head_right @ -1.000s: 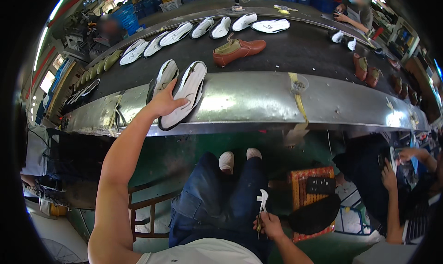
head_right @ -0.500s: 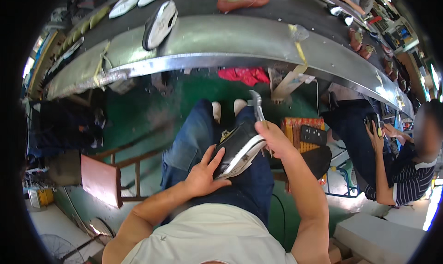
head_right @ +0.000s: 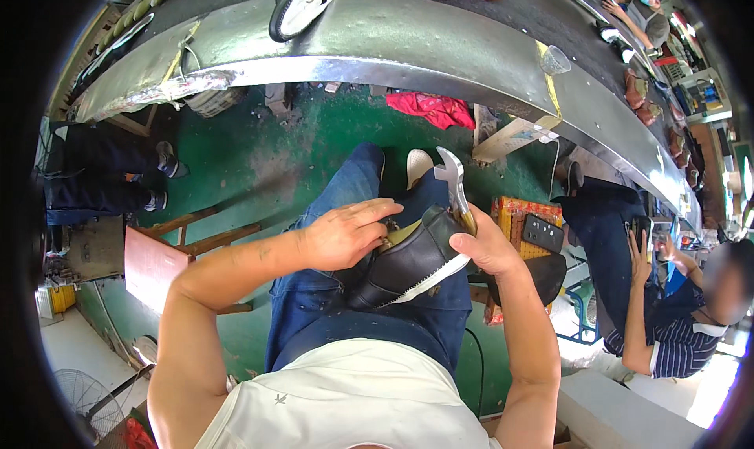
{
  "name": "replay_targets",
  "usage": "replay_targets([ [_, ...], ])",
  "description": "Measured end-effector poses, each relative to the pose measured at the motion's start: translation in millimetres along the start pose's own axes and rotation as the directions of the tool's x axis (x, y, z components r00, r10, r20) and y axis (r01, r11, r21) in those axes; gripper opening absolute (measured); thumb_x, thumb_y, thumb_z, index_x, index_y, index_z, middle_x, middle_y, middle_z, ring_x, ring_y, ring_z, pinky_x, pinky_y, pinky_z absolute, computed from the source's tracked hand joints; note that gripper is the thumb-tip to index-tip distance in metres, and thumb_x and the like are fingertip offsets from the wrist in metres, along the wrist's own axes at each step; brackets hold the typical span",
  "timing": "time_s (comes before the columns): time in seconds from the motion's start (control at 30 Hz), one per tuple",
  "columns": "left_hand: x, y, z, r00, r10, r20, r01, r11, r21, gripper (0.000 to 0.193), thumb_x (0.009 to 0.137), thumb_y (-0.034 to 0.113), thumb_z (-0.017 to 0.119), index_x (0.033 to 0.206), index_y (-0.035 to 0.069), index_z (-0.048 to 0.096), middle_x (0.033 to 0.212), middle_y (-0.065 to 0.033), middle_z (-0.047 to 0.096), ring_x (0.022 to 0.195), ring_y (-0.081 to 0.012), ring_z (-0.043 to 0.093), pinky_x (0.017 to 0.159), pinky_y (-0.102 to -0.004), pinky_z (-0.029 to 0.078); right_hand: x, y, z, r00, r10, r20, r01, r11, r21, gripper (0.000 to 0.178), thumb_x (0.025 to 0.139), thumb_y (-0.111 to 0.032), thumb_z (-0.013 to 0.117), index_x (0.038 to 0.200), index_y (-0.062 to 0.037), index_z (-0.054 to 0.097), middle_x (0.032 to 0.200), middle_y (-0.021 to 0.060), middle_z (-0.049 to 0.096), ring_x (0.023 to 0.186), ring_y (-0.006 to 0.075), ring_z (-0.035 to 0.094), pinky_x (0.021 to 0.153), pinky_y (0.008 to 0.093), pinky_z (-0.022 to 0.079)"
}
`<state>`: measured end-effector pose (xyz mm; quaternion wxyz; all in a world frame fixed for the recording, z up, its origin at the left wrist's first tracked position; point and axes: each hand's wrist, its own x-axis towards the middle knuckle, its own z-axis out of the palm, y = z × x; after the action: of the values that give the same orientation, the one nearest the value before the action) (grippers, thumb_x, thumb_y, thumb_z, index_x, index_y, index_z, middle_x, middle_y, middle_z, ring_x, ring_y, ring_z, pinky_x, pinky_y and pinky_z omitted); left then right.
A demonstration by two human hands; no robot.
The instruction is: Pulling and securing shoe uppers to a last using industrial pincers.
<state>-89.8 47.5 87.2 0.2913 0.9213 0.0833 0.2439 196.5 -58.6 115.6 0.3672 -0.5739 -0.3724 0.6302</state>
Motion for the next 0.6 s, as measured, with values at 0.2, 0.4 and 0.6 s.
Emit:
replay_targets([
  [0.2, 29, -28, -26, 0.933, 0.197, 0.3, -0.168, 0.978, -0.121, 0.017, 0.083, 0.02, 0.071, 0.086, 0.004, 0.067, 0.126, -0.0194, 0.057, 0.128, -0.0392, 0.052, 0.093, -0.0477, 0.054, 12, -10, 0, 0.995, 0.076, 0.063, -0.076, 0.997, -0.004, 0.12, 0.056, -0.063, 0.092, 0.143, 0.0054, 0.045, 0.126, 0.0087, 0.058, 0.118, 0.0177, 0.054, 0.104, 0.0318, 0.041],
  [0.4, 32, -54, -38, 0.863, 0.219, 0.455, -0.133, 0.968, -0.213, 0.015, 0.085, 0.022, 0.074, 0.09, 0.008, 0.069, 0.123, -0.0154, 0.06, 0.115, -0.0352, 0.057, 0.087, -0.0455, 0.054, 32, -16, -3, 0.975, 0.125, 0.183, -0.133, 0.991, 0.032, 0.11, 0.054, -0.056, 0.095, 0.136, 0.0018, 0.048, 0.119, 0.0062, 0.057, 0.112, 0.0159, 0.054, 0.101, 0.0303, 0.042],
  [0.6, 16, -55, -33, 0.982, 0.095, 0.165, -0.015, 0.901, -0.434, 0.011, 0.083, 0.014, 0.076, 0.09, 0.009, 0.069, 0.112, -0.0069, 0.064, 0.104, -0.0298, 0.059, 0.083, -0.0433, 0.05, 51, -21, -2, 0.974, 0.149, 0.173, -0.147, 0.989, -0.028, 0.106, 0.053, -0.055, 0.094, 0.132, -0.0002, 0.05, 0.116, 0.0052, 0.056, 0.107, 0.0153, 0.054, 0.097, 0.0294, 0.043],
])
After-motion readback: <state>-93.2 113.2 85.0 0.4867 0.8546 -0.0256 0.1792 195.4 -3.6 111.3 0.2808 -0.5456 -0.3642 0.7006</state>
